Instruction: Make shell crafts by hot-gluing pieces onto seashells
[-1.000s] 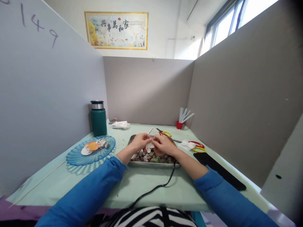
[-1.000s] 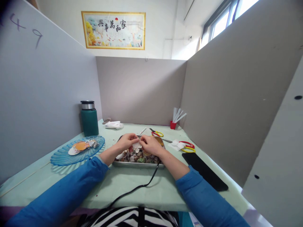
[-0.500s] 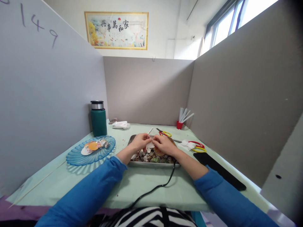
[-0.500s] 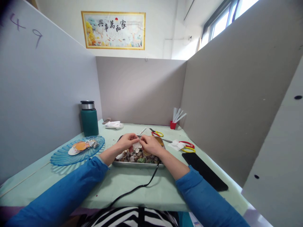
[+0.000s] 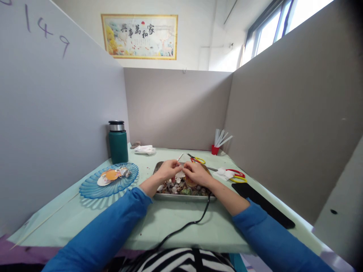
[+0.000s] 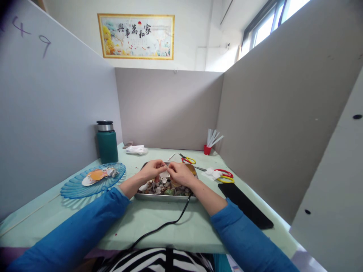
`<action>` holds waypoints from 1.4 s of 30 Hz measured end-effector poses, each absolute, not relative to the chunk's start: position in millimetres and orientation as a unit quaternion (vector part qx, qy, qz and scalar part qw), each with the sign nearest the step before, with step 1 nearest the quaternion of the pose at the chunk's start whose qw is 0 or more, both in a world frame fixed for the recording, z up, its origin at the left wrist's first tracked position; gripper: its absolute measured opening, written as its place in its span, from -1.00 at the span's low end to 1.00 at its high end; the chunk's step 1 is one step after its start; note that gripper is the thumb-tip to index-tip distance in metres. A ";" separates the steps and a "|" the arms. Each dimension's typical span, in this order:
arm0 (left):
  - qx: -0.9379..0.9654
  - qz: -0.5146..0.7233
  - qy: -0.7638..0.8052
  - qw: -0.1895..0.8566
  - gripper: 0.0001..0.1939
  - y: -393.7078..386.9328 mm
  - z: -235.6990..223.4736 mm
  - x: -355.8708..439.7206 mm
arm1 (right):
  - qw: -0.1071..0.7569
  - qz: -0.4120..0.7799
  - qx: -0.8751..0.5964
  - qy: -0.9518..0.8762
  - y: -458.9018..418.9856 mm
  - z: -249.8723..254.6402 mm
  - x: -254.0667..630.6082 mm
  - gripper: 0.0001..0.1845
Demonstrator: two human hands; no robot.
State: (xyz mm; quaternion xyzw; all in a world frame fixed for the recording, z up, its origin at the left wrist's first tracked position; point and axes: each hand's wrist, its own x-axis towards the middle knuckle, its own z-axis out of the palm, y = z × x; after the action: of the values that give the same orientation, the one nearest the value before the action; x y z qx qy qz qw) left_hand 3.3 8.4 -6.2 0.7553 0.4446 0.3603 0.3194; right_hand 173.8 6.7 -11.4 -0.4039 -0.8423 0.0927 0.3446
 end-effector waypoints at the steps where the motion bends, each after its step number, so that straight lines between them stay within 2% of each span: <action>1: 0.755 0.360 0.446 0.319 -0.78 8.2 -5.9 3.4 | 0.344 0.092 -0.404 -0.843 6.6 -11.4 173.9 -0.79; 42: 0.751 0.352 0.458 0.318 -0.80 3.9 -1.2 4.8 | 0.340 0.100 -0.402 -0.845 7.8 -11.7 174.2 -0.80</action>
State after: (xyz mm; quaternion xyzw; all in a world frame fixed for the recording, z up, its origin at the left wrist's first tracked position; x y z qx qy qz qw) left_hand 4.8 3.9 -1.2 0.7513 0.4583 0.3524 0.3183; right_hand 174.2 7.8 -11.7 -0.4017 -0.8446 0.0998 0.3396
